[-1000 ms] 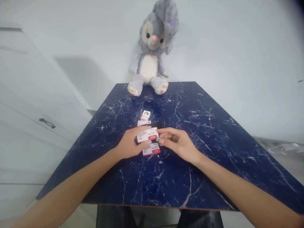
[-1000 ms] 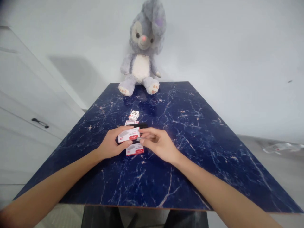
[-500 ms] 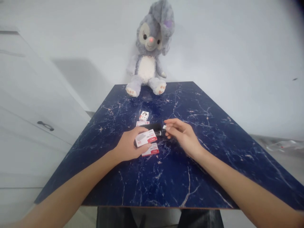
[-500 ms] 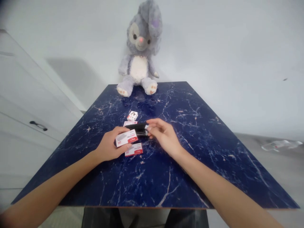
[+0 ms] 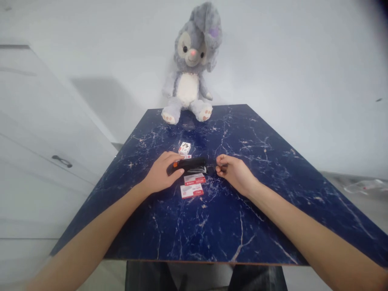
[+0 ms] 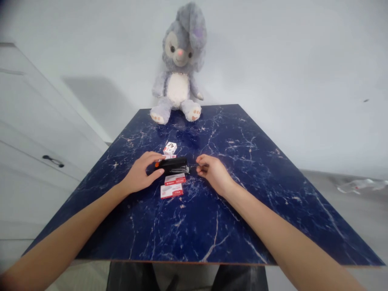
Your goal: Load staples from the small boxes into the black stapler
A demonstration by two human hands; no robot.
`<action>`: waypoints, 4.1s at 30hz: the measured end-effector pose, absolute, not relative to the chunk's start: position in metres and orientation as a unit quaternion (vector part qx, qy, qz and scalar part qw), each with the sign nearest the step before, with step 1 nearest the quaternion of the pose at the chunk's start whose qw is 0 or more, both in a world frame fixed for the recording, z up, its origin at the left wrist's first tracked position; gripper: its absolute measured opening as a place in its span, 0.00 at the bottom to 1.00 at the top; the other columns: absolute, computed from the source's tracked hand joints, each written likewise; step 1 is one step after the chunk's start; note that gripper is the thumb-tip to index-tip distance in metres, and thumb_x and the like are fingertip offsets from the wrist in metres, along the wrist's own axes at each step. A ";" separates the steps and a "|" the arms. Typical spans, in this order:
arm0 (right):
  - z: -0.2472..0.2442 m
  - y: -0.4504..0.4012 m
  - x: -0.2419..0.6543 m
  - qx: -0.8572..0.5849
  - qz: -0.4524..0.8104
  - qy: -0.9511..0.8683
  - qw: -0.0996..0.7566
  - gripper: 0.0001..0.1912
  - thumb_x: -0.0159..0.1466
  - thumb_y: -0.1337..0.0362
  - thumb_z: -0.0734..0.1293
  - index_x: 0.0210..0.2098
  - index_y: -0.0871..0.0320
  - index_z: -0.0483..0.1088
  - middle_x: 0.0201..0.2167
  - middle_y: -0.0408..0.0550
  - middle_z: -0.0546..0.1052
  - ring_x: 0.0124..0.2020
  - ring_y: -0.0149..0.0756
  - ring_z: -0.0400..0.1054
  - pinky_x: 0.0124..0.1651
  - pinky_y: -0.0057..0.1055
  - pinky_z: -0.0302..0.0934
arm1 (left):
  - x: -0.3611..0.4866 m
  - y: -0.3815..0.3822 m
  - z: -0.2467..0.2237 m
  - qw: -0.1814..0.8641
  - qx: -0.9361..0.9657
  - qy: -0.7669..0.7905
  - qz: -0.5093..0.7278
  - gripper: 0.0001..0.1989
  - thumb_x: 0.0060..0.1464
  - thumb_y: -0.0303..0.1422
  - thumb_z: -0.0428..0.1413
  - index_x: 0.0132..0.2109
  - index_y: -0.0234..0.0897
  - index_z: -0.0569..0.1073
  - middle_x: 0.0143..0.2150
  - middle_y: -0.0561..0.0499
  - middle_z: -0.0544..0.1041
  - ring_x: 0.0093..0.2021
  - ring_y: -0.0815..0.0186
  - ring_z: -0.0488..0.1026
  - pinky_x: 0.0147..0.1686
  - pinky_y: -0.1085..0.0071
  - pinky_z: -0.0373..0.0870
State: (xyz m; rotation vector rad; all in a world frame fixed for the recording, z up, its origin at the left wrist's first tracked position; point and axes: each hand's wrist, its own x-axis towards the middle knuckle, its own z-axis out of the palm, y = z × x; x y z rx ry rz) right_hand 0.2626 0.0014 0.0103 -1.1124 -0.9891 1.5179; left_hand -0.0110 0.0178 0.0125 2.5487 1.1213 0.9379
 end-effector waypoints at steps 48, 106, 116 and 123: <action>-0.010 0.010 0.256 -0.481 0.121 -0.829 0.260 0.12 0.68 0.57 0.66 0.32 0.57 0.70 0.27 0.45 0.73 0.27 0.34 0.64 0.32 0.30 0.52 | -0.035 0.042 -0.005 0.102 0.869 0.433 0.217 0.18 0.60 0.51 0.56 0.45 0.43 0.78 0.35 0.53 0.81 0.30 0.66 0.75 0.35 0.71 0.68; 0.011 0.033 0.323 -0.572 0.375 -0.664 0.302 0.18 0.58 0.71 0.65 0.48 0.55 0.71 0.51 0.53 0.77 0.44 0.42 0.75 0.48 0.39 0.68 | -0.041 0.042 -0.013 0.108 0.865 0.415 0.260 0.15 0.59 0.45 0.58 0.47 0.42 0.74 0.46 0.50 0.80 0.46 0.61 0.78 0.50 0.63 0.71; 0.001 0.030 0.306 -0.504 0.318 -0.748 0.291 0.17 0.67 0.64 0.66 0.55 0.54 0.68 0.50 0.51 0.79 0.49 0.41 0.75 0.56 0.42 0.68 | -0.059 0.039 -0.007 0.066 0.871 0.427 0.235 0.16 0.58 0.48 0.58 0.45 0.42 0.75 0.43 0.49 0.80 0.42 0.60 0.78 0.46 0.64 0.71; 0.004 0.021 0.304 -0.480 0.217 -0.817 0.233 0.27 0.66 0.66 0.67 0.64 0.48 0.62 0.55 0.47 0.77 0.52 0.42 0.75 0.58 0.42 0.67 | -0.058 0.041 -0.005 0.090 0.857 0.452 0.232 0.17 0.57 0.49 0.59 0.44 0.43 0.75 0.42 0.51 0.81 0.41 0.61 0.79 0.45 0.65 0.72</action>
